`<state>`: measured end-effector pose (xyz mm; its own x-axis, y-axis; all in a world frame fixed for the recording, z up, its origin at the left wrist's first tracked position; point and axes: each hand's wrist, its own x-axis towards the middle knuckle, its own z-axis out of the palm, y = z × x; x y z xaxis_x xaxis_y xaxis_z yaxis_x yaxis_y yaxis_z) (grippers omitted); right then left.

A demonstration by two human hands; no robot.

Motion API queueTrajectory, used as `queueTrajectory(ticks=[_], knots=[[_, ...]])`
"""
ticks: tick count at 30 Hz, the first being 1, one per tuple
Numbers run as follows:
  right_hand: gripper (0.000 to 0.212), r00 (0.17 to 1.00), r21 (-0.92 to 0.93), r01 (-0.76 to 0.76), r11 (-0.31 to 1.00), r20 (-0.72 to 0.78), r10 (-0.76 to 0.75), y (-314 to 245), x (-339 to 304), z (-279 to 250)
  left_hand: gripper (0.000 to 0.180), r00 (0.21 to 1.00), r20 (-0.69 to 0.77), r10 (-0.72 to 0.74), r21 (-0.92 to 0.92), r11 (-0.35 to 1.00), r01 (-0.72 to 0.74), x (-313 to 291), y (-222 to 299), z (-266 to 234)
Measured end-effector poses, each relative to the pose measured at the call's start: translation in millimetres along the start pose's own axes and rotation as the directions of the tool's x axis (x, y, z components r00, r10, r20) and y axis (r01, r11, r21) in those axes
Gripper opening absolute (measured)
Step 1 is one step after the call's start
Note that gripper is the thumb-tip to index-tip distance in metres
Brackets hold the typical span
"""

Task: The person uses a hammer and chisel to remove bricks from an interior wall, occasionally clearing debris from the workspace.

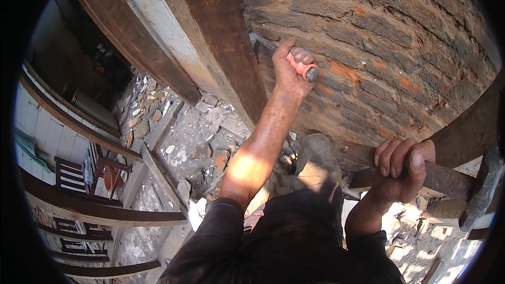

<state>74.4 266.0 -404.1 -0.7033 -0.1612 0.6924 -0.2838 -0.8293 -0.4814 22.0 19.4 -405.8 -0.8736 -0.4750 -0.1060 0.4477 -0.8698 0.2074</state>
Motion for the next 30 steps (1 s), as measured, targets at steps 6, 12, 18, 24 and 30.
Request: queueTrajectory(ticks=[6,12,18,24,30], knots=[[0.021,0.802,-0.236,-0.598,0.766,-0.180,0.570,112.8,-39.0,-0.4,0.028,1.000,-0.005,0.004,0.027,1.000,-0.004,5.7,-4.0,17.4],[0.019,0.820,-0.375,-0.562,0.738,-0.130,0.558,78.4,-47.6,-4.6,0.022,0.990,0.108,-0.094,-0.062,0.993,0.101,23.3,19.7,0.3],[0.019,0.976,-0.094,0.212,0.973,0.066,-0.207,-15.4,23.6,7.5,0.020,0.999,-0.047,0.021,0.118,0.993,-0.015,0.5,3.7,19.7],[0.020,0.992,0.063,0.096,0.993,0.073,-0.101,-7.5,-2.9,5.9,0.024,0.999,0.046,-0.005,0.096,0.995,0.000,9.6,14.6,28.3],[0.022,0.984,0.031,0.175,0.984,-0.024,-0.175,-1.6,8.6,9.1,0.023,1.000,0.007,-0.011,0.088,0.996,0.010,12.2,24.6,25.2]])
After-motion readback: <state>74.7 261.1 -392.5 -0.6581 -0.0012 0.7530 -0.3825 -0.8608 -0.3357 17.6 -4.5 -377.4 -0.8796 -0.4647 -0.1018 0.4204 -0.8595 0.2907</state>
